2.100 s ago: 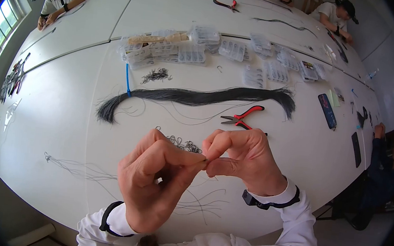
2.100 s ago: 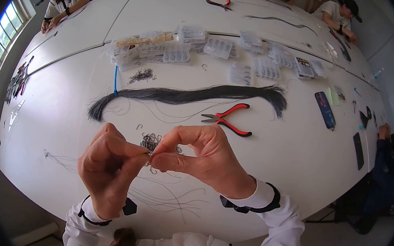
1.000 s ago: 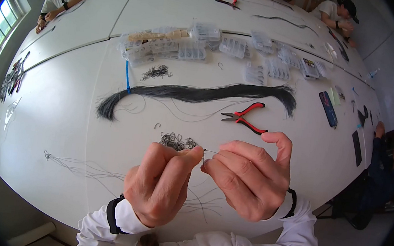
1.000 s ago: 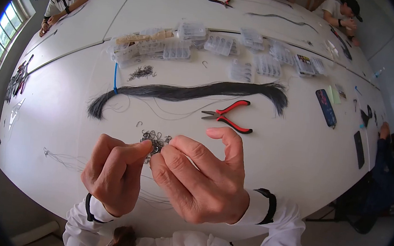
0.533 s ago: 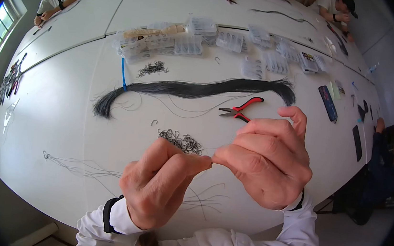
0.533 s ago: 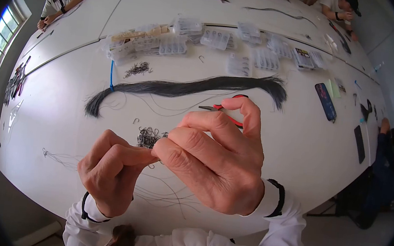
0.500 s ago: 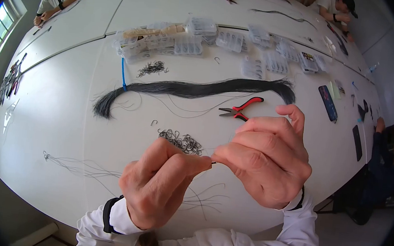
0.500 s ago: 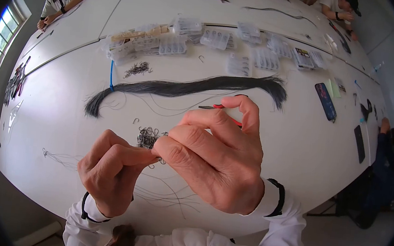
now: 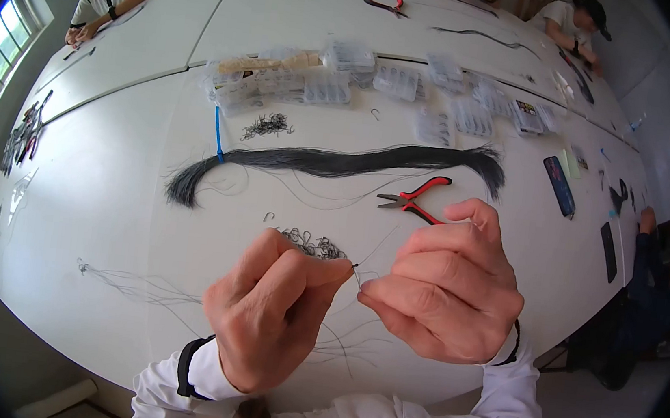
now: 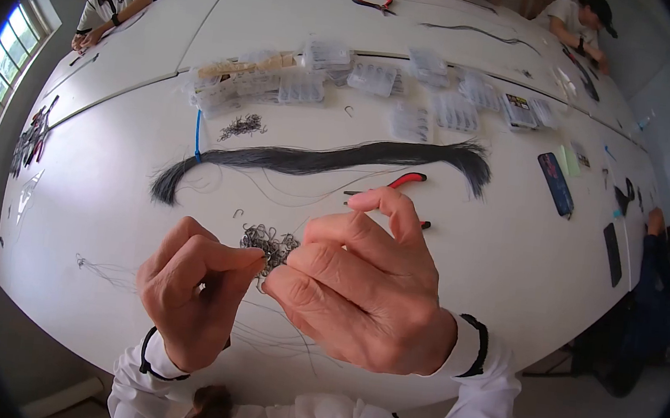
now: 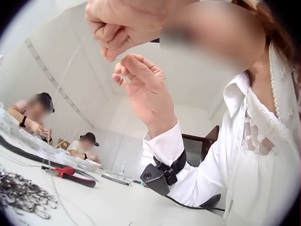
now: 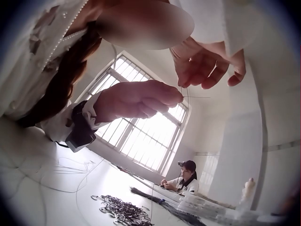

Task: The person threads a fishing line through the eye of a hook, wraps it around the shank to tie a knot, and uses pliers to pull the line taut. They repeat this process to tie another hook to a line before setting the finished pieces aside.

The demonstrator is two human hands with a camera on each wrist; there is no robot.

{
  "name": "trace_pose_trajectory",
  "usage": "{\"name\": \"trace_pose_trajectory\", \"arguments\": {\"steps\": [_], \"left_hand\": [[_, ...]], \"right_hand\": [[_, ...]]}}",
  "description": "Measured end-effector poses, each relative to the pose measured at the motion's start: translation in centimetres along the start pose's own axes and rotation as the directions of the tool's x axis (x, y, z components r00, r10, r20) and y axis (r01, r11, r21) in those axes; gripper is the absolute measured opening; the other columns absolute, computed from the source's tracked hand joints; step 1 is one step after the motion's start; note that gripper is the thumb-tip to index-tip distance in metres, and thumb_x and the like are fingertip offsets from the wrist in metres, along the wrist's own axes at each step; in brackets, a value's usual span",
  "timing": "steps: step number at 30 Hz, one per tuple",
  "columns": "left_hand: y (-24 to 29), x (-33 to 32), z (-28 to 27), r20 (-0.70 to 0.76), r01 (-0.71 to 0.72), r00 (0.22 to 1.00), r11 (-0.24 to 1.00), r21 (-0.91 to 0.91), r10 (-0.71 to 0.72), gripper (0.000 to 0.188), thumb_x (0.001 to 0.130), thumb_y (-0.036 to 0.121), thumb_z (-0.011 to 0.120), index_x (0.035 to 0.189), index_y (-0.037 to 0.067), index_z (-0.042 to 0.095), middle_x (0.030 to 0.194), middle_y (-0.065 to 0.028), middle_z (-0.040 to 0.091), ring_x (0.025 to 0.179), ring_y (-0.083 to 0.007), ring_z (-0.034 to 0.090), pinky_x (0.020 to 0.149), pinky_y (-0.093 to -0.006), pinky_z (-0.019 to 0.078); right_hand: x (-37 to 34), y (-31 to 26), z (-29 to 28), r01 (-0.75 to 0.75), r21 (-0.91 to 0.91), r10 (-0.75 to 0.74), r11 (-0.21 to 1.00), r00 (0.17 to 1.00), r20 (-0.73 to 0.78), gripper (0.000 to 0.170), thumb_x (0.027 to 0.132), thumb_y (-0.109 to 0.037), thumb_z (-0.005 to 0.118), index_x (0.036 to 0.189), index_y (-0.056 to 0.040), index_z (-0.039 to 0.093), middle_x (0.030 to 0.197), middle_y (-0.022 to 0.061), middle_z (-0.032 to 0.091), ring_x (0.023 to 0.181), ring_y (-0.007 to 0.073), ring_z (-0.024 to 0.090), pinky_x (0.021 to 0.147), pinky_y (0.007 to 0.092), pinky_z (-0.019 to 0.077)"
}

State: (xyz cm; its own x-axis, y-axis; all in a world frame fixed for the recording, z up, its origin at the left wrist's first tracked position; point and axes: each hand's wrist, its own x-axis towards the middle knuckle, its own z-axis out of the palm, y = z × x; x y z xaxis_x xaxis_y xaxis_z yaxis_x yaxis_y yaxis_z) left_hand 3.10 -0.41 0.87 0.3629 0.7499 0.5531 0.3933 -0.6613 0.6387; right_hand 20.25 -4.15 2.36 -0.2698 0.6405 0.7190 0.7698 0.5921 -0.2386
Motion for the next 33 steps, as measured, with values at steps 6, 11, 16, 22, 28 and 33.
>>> {"name": "trace_pose_trajectory", "arguments": {"steps": [6,11,16,22,28,33], "left_hand": [[-1.0,0.4,-0.5,0.121,0.266,0.964,0.847,-0.460,-0.237,0.008,0.074,-0.005,0.070,0.078,0.001,0.065,0.071,-0.0024,0.052,0.053,-0.0050,0.047,0.045,-0.0207,0.0358],[-1.1,0.5,-0.7,0.291,0.411,0.912,0.641,-0.649,-0.290,0.005,0.078,-0.002,0.069,0.081,0.001,0.066,0.076,-0.0015,0.053,0.058,-0.0034,0.048,0.051,-0.0187,0.0367],[-0.9,0.5,-0.6,0.289,0.377,0.924,0.714,-0.590,-0.249,0.007,0.076,0.001,0.071,0.077,0.001,0.063,0.075,-0.0018,0.052,0.059,-0.0051,0.046,0.051,-0.0200,0.0357],[-0.9,0.5,-0.2,0.198,0.224,0.970,0.834,-0.503,-0.141,0.011,0.075,-0.003,0.069,0.082,0.003,0.063,0.077,-0.0025,0.054,0.053,-0.0053,0.047,0.048,-0.0204,0.0358],[-0.6,0.5,-0.1,0.084,0.146,0.989,0.928,-0.343,-0.125,0.016,0.071,-0.005,0.071,0.081,0.003,0.063,0.076,-0.0032,0.056,0.048,-0.0066,0.046,0.043,-0.0219,0.0351],[-0.5,0.4,0.0,0.040,0.049,0.998,0.975,-0.217,-0.041,0.016,0.070,-0.004,0.072,0.081,0.005,0.064,0.077,-0.0035,0.059,0.047,-0.0078,0.046,0.042,-0.0223,0.0353]], "right_hand": [[-0.1,-0.1,0.5,-0.010,-0.049,0.012,0.999,0.999,0.036,0.019,0.060,-0.006,0.077,0.074,-0.0107,0.067,0.070,-0.0033,0.058,0.068,0.0161,0.057,0.075,0.0367,0.0380],[-0.2,1.5,1.7,-0.402,0.521,0.323,0.753,0.915,0.241,0.013,0.068,0.001,0.073,0.075,-0.0048,0.064,0.076,0.0002,0.058,0.074,0.0147,0.055,0.076,0.0296,0.0400],[-0.7,2.8,2.0,-0.732,0.664,0.163,-0.149,0.644,0.747,0.013,0.082,0.003,0.064,0.094,-0.0014,0.060,0.092,0.0022,0.059,0.091,0.0102,0.054,0.086,0.0252,0.0403],[0.0,2.2,1.7,-0.664,0.734,0.228,0.141,0.744,0.628,0.028,0.079,-0.008,0.071,0.102,-0.0032,0.058,0.096,0.0027,0.059,0.100,0.0140,0.054,0.093,0.0291,0.0386],[0.5,2.8,-0.1,-0.469,0.677,0.282,0.568,0.883,0.375,0.029,0.070,-0.012,0.077,0.095,-0.0059,0.063,0.092,0.0029,0.063,0.090,0.0164,0.058,0.087,0.0313,0.0386],[0.4,2.1,0.3,-0.378,0.521,0.294,0.765,0.925,0.240,0.017,0.068,-0.010,0.077,0.081,-0.0074,0.067,0.081,0.0007,0.066,0.080,0.0177,0.060,0.079,0.0306,0.0380]]}}
